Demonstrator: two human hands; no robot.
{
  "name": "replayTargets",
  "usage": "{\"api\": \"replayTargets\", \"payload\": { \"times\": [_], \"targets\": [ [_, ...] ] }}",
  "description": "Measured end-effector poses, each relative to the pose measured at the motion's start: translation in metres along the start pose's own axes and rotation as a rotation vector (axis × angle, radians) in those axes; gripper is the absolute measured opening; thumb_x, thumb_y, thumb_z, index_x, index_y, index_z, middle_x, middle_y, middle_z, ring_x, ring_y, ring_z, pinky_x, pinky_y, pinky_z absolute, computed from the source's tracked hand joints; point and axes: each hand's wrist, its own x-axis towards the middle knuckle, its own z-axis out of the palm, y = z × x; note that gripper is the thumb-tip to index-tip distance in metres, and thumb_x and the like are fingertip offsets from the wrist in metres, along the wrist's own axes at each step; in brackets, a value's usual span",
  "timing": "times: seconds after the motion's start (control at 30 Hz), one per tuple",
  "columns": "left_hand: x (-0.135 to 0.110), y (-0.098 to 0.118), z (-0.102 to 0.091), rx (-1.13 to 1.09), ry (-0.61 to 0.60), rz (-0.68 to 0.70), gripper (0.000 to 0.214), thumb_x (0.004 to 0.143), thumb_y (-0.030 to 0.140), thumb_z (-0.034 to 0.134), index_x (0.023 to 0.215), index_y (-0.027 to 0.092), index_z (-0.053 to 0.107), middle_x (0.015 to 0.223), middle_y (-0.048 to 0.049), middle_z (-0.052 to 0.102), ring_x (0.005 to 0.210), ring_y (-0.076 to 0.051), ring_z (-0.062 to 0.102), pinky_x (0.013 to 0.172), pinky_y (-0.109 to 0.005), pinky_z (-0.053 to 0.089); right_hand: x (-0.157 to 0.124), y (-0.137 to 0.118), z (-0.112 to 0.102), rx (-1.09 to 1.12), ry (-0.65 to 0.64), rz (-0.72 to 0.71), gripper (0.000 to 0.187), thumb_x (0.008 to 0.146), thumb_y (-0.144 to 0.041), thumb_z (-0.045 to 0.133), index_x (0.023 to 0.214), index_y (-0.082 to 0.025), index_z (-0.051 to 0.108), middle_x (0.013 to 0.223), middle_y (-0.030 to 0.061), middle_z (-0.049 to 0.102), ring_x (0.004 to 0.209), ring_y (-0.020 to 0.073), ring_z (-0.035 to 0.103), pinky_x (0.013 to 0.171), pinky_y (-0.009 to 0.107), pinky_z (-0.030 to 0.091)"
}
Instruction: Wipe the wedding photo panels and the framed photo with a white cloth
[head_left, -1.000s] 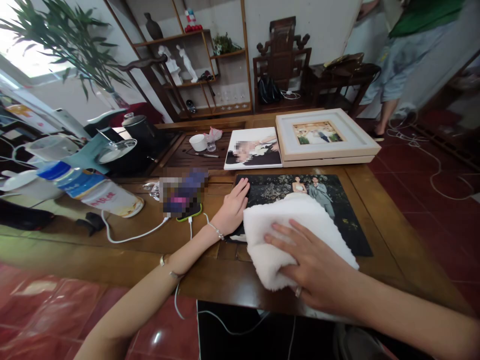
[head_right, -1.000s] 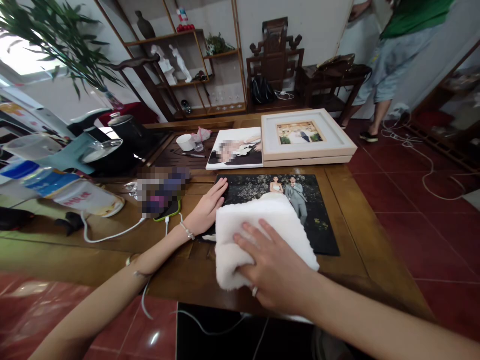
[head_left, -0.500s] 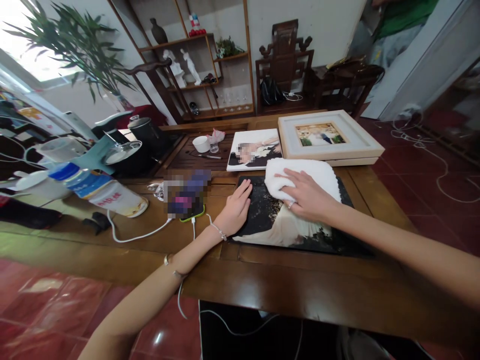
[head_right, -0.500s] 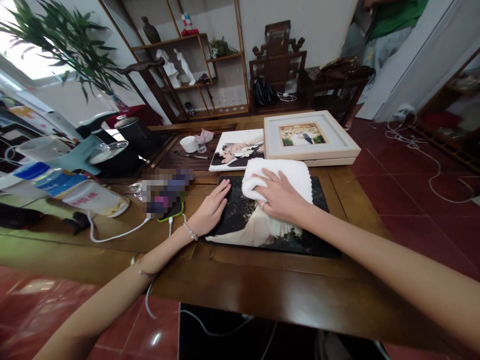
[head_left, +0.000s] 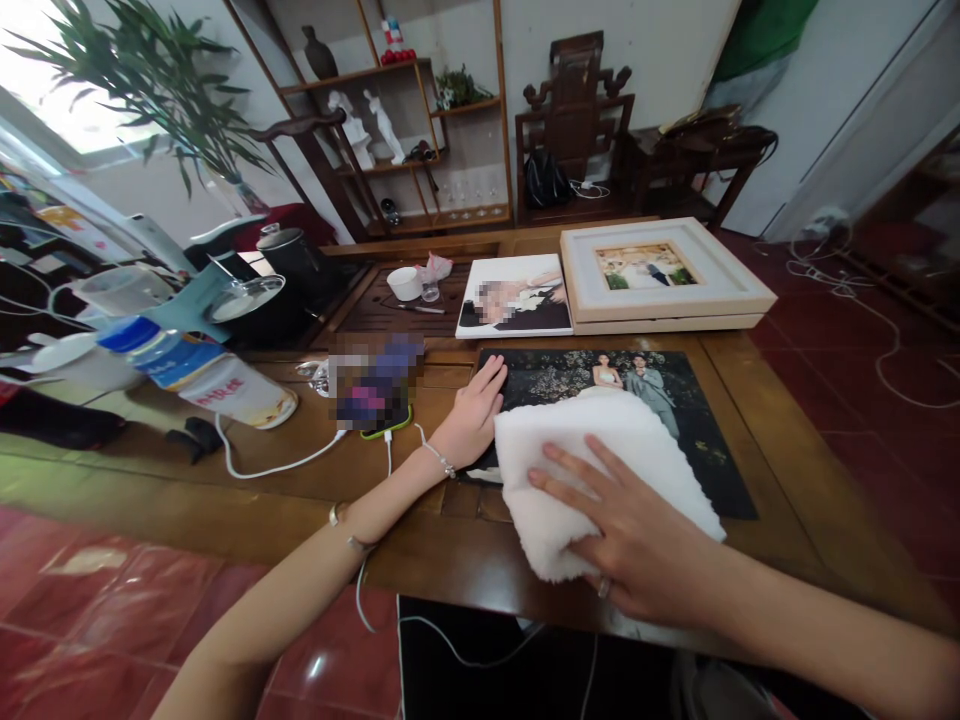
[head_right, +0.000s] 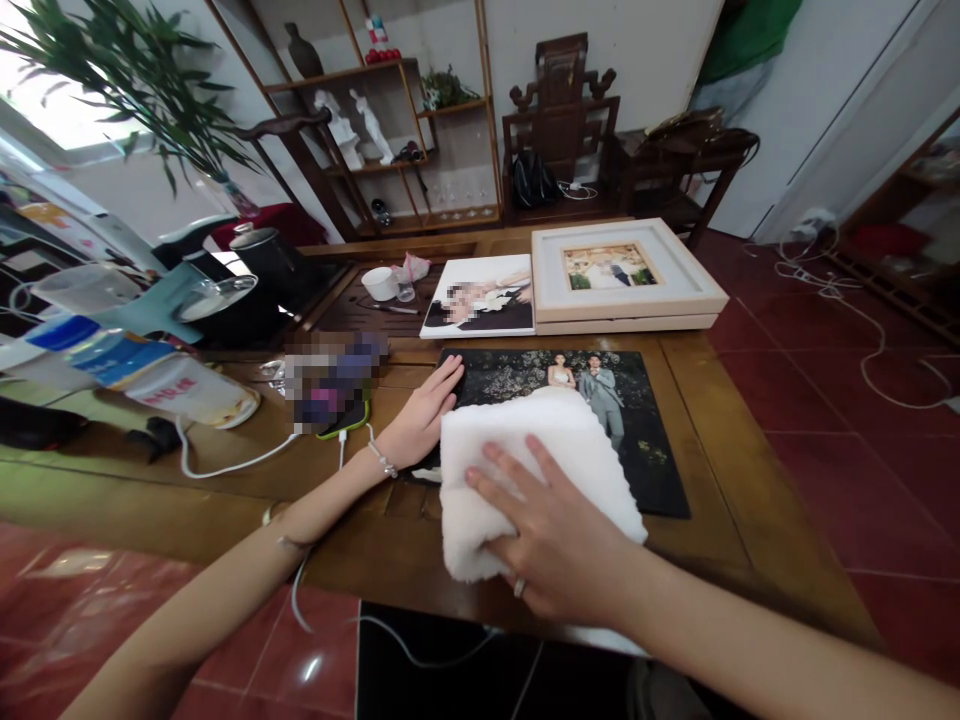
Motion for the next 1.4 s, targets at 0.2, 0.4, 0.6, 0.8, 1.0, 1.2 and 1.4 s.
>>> {"api": "replayTargets", "payload": {
  "times": [0.2, 0.4, 0.6, 0.8, 1.0, 1.2, 1.4],
  "targets": [
    [0.0, 0.002, 0.0, 0.02, 0.007, -0.008, 0.045, 0.092, 0.019, 0.029, 0.135, 0.008, 0.039, 0.148, -0.0178, 0.032, 0.14, -0.023, 0.023, 0.11, -0.048, 0.029, -0.001, 0.053, -0.008, -0.135, 0.072, 0.138, 0.024, 0.073, -0.016, 0.055, 0.093, -0.017, 0.067, 0.14, 0.0136, 0.043, 0.133, 0.0356, 0.03, 0.104, 0.063, 0.022],
    [0.0, 0.004, 0.0, -0.001, 0.018, -0.027, 0.045, 0.094, 0.022, 0.028, 0.136, 0.009, 0.039, 0.148, -0.0161, 0.032, 0.14, -0.023, 0.023, 0.11, -0.05, 0.028, 0.026, 0.092, -0.012, -0.186, 0.154, 0.442, 0.03, 0.08, -0.018, 0.047, 0.103, -0.014, 0.065, 0.135, 0.0167, 0.049, 0.131, 0.0364, 0.034, 0.102, 0.064, 0.026],
    [0.0, 0.013, -0.008, -0.181, 0.193, -0.046, 0.045, 0.096, 0.034, 0.032, 0.132, 0.012, 0.046, 0.142, -0.0138, 0.043, 0.133, -0.02, 0.038, 0.113, -0.042, 0.027, 0.046, 0.057, -0.006, -0.061, 0.047, 0.235, 0.032, 0.073, -0.018, 0.053, 0.102, -0.019, 0.067, 0.142, 0.0091, 0.043, 0.136, 0.0348, 0.024, 0.106, 0.065, 0.014],
    [-0.001, 0.021, -0.015, -0.247, 0.267, 0.007, 0.045, 0.097, 0.037, 0.027, 0.132, 0.016, 0.048, 0.14, -0.0102, 0.047, 0.131, -0.019, 0.041, 0.112, -0.041, 0.029, 0.022, 0.013, -0.005, 0.153, -0.058, -0.092, 0.021, 0.07, -0.027, 0.06, 0.086, -0.019, 0.07, 0.144, 0.0066, 0.041, 0.137, 0.0352, 0.021, 0.109, 0.063, 0.006],
    [-0.004, 0.025, -0.01, -0.109, 0.15, 0.076, 0.037, 0.094, 0.03, 0.042, 0.127, 0.017, 0.052, 0.135, -0.0103, 0.052, 0.127, -0.02, 0.047, 0.108, -0.041, 0.037, -0.018, 0.024, -0.007, 0.048, 0.11, 0.117, 0.033, 0.075, -0.022, 0.053, 0.105, -0.02, 0.065, 0.138, 0.007, 0.048, 0.134, 0.0281, 0.03, 0.111, 0.055, 0.019],
    [-0.006, 0.027, -0.005, 0.039, 0.036, 0.097, 0.036, 0.092, 0.025, 0.044, 0.127, 0.019, 0.051, 0.136, -0.0095, 0.051, 0.131, -0.022, 0.042, 0.103, -0.047, 0.04, -0.004, 0.07, -0.021, 0.062, 0.242, 0.394, 0.025, 0.085, -0.023, 0.043, 0.096, -0.017, 0.065, 0.129, 0.0138, 0.055, 0.123, 0.0299, 0.046, 0.103, 0.053, 0.032],
    [-0.006, 0.026, -0.004, 0.065, 0.034, 0.104, 0.036, 0.092, 0.023, 0.044, 0.126, 0.017, 0.052, 0.134, -0.0105, 0.053, 0.129, -0.023, 0.045, 0.102, -0.044, 0.041, 0.068, 0.096, -0.037, 0.261, 0.233, 0.393, 0.027, 0.091, -0.032, 0.041, 0.091, -0.018, 0.064, 0.096, 0.007, 0.069, 0.09, 0.0232, 0.061, 0.079, 0.036, 0.045]
  ]
}}
